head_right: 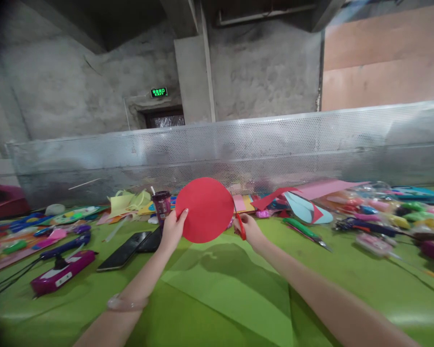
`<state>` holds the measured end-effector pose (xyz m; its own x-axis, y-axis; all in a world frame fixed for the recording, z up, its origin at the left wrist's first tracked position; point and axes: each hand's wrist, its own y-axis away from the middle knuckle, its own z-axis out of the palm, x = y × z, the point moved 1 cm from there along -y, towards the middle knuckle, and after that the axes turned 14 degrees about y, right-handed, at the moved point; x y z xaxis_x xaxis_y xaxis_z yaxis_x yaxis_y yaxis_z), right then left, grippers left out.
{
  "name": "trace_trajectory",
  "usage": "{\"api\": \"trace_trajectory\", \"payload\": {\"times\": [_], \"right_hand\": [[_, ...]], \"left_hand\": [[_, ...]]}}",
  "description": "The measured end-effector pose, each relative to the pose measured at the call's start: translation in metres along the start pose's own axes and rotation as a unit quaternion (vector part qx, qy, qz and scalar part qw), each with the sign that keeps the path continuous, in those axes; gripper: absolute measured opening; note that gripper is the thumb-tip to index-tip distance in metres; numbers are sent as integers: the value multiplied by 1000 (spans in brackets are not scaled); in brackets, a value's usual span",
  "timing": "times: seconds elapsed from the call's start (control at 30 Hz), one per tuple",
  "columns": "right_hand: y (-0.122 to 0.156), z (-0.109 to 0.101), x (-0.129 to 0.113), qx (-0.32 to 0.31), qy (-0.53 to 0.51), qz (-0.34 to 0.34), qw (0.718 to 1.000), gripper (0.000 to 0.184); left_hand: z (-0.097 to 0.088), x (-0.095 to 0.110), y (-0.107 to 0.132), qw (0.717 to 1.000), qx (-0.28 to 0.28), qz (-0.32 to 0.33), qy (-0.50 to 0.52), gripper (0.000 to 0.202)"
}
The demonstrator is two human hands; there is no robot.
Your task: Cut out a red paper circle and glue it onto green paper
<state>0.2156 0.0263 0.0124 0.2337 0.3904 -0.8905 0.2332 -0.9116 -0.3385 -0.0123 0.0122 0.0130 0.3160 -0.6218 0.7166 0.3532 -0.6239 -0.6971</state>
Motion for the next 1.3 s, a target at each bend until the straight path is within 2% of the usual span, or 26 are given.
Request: {"api": "trace_trajectory", "payload": {"times": [0.37, 0.63, 0.87, 1.3], "right_hand": [[5, 9, 2, 19, 3, -6, 1000, 14], [6, 11, 10, 5, 30, 9, 999, 13], [4, 13, 18, -16, 54, 27, 998, 24], [1, 15, 19, -25, 57, 45, 997, 25]], "left_hand": [[-8, 1, -3, 1000, 12, 5, -22, 27], [-9, -3, -5, 1000, 10, 15, -16, 30], [-10, -9, -6, 1000, 17, 18, 3, 30], [-10, -4, -5, 1000, 15, 14, 15, 29]]}}
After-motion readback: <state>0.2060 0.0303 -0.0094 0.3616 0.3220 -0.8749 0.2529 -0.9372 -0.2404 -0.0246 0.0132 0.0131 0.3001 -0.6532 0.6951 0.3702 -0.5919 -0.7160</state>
